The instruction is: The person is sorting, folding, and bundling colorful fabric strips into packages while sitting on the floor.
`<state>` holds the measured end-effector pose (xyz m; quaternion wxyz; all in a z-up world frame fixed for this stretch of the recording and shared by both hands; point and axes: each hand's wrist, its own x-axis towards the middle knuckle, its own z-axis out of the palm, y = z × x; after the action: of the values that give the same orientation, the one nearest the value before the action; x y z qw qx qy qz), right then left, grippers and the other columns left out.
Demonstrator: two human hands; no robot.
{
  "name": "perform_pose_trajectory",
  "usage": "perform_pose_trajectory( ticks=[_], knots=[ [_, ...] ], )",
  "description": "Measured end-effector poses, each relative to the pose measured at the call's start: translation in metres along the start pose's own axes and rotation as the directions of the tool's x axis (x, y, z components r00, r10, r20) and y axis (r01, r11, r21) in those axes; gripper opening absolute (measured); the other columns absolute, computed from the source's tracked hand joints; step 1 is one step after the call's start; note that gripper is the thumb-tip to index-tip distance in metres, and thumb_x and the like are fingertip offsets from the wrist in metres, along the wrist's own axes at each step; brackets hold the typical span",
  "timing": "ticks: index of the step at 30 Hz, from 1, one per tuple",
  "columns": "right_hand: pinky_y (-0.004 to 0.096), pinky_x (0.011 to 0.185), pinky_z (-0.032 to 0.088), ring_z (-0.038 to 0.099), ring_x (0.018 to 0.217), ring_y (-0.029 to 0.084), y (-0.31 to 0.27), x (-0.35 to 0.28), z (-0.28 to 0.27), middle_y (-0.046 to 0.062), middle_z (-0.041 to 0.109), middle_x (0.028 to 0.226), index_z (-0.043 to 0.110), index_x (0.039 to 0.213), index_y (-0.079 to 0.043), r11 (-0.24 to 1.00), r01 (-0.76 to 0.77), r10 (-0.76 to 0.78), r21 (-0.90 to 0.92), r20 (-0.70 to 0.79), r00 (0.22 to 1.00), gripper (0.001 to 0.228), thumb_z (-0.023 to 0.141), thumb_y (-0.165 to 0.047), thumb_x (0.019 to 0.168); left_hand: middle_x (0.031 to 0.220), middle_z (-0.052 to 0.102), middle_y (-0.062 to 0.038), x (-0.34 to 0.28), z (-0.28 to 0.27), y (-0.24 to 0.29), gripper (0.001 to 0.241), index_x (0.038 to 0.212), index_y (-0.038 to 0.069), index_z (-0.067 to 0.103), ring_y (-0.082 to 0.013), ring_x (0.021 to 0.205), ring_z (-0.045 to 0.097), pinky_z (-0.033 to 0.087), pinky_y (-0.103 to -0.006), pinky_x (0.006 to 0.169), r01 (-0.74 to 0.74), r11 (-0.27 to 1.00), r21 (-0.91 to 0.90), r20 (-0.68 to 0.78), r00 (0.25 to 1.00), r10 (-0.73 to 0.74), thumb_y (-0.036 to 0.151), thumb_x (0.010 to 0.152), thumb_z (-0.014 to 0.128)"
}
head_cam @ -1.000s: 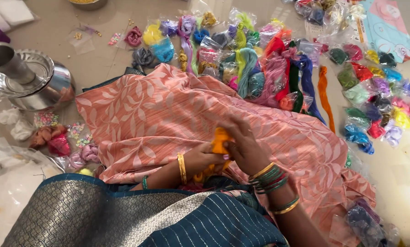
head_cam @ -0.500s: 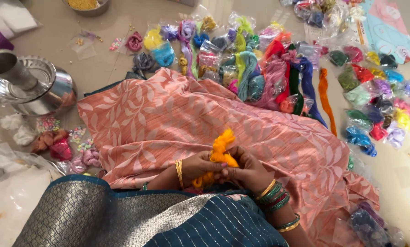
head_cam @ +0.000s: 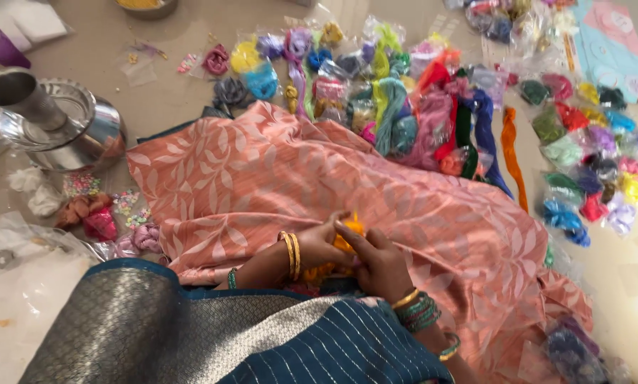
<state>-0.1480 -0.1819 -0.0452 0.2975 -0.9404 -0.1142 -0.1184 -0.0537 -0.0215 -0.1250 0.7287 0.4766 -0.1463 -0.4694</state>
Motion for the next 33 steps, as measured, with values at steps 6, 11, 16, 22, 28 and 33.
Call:
perform_pose_trajectory(
  ticks=[6, 11, 16, 22, 28, 33],
  knots=[
    [0.041, 0.072, 0.055, 0.067, 0.087, 0.034, 0.005, 0.002, 0.0, 0.015, 0.062, 0.102, 0.069, 0.12, -0.012, 1.0, 0.007, -0.005, 0.019, -0.103, 0.995, 0.046, 0.072, -0.01, 0.075, 0.116, 0.07, -0.013, -0.003, 0.008, 0.013, 0.094, 0.145, 0.007, 0.023, -0.0219, 0.107, 0.069, 0.059, -0.0334, 0.09, 0.057, 0.985, 0.163, -0.051, 0.997, -0.05, 0.007, 0.075, 0.085],
    [0.039, 0.079, 0.056, 0.069, 0.094, 0.033, 0.009, -0.001, 0.0, 0.014, 0.067, 0.108, 0.069, 0.112, -0.007, 0.993, 0.017, 0.008, 0.116, -0.21, 0.978, 0.034, 0.071, -0.005, 0.078, 0.113, 0.072, -0.012, -0.006, 0.021, 0.012, 0.062, 0.131, 0.001, 0.054, -0.0211, 0.106, 0.072, 0.06, -0.0312, 0.09, -0.077, 0.904, 0.421, -0.144, 0.978, 0.151, 0.013, 0.08, 0.087],
    [0.037, 0.082, 0.057, 0.072, 0.099, 0.031, 0.001, 0.001, -0.003, 0.013, 0.069, 0.11, 0.069, 0.111, -0.005, 0.971, -0.059, 0.112, 0.233, -0.222, 0.969, 0.029, 0.065, -0.001, 0.082, 0.112, 0.074, -0.01, -0.013, 0.032, 0.019, 0.053, 0.129, 0.01, 0.06, -0.0255, 0.105, 0.075, 0.058, -0.0336, 0.089, -0.002, 0.718, 0.696, -0.325, 0.891, 0.317, 0.026, 0.082, 0.08],
    [0.034, 0.085, 0.056, 0.07, 0.098, 0.024, 0.01, 0.0, 0.006, 0.011, 0.068, 0.105, 0.064, 0.115, -0.004, 0.931, -0.143, 0.224, 0.335, -0.217, 0.95, 0.034, 0.058, 0.007, 0.083, 0.112, 0.071, -0.016, 0.016, 0.005, -0.026, 0.04, 0.123, 0.007, 0.066, -0.029, 0.099, 0.072, 0.059, -0.0378, 0.086, -0.082, 0.852, 0.516, -0.343, 0.892, 0.294, 0.015, 0.086, 0.077],
    [0.03, 0.08, 0.057, 0.066, 0.096, 0.015, 0.047, -0.007, 0.021, 0.008, 0.064, 0.107, 0.051, 0.116, -0.002, 0.353, -0.441, 0.47, 0.825, 0.251, 0.846, 0.029, 0.055, 0.007, 0.089, 0.116, 0.071, -0.014, 0.004, -0.003, -0.023, 0.035, 0.129, -0.003, 0.063, -0.0225, 0.1, 0.073, 0.062, -0.0348, 0.088, -0.064, 0.939, -0.338, -0.142, 0.99, 0.017, 0.006, 0.095, 0.07],
    [0.03, 0.084, 0.057, 0.065, 0.099, 0.014, 0.037, -0.001, 0.003, 0.008, 0.064, 0.11, 0.054, 0.116, -0.002, 0.239, -0.52, 0.419, 0.82, 0.395, 0.817, 0.023, 0.058, 0.0, 0.094, 0.116, 0.072, -0.017, -0.008, 0.003, -0.009, 0.037, 0.129, -0.002, 0.062, -0.0269, 0.103, 0.073, 0.061, -0.0398, 0.089, 0.015, 0.85, -0.527, -0.078, 0.995, -0.066, 0.008, 0.094, 0.07]
  ],
)
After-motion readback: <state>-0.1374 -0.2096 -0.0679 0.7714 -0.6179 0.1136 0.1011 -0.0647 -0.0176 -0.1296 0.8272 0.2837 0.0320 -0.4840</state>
